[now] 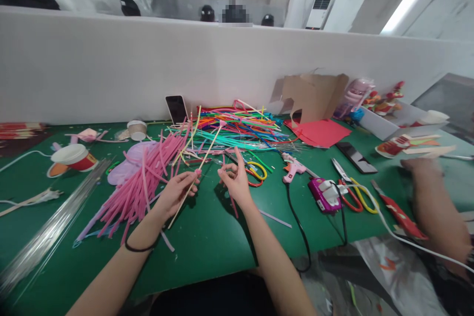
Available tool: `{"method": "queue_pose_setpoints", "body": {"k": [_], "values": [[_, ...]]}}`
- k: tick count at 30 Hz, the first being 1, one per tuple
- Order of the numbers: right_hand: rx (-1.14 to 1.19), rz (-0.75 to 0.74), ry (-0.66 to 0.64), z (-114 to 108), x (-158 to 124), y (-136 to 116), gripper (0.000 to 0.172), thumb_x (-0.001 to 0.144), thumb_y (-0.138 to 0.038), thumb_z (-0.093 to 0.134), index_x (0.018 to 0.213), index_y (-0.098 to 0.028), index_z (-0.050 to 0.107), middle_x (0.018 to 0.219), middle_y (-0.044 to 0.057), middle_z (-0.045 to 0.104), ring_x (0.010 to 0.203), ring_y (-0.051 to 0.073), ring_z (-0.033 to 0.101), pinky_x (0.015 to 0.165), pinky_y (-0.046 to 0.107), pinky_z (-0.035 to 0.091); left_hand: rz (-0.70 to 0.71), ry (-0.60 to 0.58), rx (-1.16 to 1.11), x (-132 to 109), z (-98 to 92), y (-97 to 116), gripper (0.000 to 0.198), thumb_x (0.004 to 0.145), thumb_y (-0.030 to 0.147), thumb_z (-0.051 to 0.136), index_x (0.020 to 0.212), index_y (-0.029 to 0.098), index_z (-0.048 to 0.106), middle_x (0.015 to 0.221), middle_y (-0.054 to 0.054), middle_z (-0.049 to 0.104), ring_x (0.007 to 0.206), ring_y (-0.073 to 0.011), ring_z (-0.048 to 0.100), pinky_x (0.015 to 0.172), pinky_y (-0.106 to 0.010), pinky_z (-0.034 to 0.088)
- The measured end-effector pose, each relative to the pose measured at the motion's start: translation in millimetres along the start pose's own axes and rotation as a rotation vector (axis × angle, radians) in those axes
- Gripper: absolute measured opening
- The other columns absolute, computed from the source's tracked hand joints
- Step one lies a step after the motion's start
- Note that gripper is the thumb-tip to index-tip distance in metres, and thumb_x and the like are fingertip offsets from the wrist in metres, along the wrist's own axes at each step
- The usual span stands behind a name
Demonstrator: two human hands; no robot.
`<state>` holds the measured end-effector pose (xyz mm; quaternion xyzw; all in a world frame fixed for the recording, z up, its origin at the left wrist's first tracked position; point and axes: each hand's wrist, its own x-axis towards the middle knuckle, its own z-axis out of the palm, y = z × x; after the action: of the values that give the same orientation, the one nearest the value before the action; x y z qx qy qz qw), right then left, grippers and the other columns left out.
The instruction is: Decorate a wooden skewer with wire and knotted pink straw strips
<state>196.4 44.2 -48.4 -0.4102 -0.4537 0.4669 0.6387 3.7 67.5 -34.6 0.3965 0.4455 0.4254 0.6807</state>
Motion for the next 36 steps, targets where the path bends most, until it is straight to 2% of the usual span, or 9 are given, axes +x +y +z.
{"method": "queue_pose_setpoints", "body": {"k": [8,14,21,27,36], "values": [[-0.056,-0.040,0.017,1.1,-0.4,-0.1,0.095,0.082,-0.033,0.072,0.156,-0.040,0.012,0.087,-0.004,0.060,0.055,0.007,0.054,0.050,0.021,0.044,-0.012,-0.005,0.027,0.6,0.0,-1.7,0.034,0.067,0.039,0.083,0.082,0.013,0.067,0.069,0.000,0.064,0.050,-0.0075,0.060,0.044,-0.016,0.046],[0.031,0.027,0.028,-1.4,1.5,-3.2,0.107,0.077,-0.034,0.077,0.157,-0.037,0.006,0.086,-0.004,0.065,0.057,0.010,0.058,0.048,0.021,0.044,-0.004,-0.024,0.068,-1.7,0.1,2.7,0.037,0.066,0.043,0.083,0.079,0.012,0.068,0.067,0.000,0.062,0.046,-0.0066,0.056,0.042,-0.017,0.043],[0.133,0.136,0.080,-6.5,4.0,-5.7,0.117,0.069,-0.032,0.083,0.157,-0.030,0.005,0.073,-0.007,0.066,0.051,0.010,0.051,0.045,0.021,0.041,0.001,-0.061,0.137,-4.3,3.5,3.0,0.034,0.069,0.044,0.081,0.075,0.013,0.068,0.060,0.001,0.058,0.043,-0.0053,0.050,0.039,-0.017,0.037],[0.120,0.130,-0.017,-10.7,2.9,-10.9,0.117,0.071,-0.031,0.082,0.157,-0.034,0.002,0.073,-0.007,0.067,0.051,0.010,0.054,0.047,0.021,0.042,0.014,-0.046,0.197,-3.9,2.4,2.2,0.036,0.069,0.048,0.080,0.076,0.014,0.070,0.059,0.003,0.058,0.035,-0.0029,0.041,0.032,-0.017,0.028],[0.081,0.135,-0.113,-15.4,2.3,-12.3,0.117,0.072,-0.030,0.081,0.156,-0.040,0.000,0.074,-0.008,0.064,0.055,0.010,0.057,0.049,0.021,0.043,0.019,-0.020,0.249,-5.2,-0.5,3.0,0.034,0.070,0.048,0.078,0.075,0.016,0.068,0.061,0.003,0.060,0.032,-0.0032,0.042,0.028,-0.017,0.024]]}}
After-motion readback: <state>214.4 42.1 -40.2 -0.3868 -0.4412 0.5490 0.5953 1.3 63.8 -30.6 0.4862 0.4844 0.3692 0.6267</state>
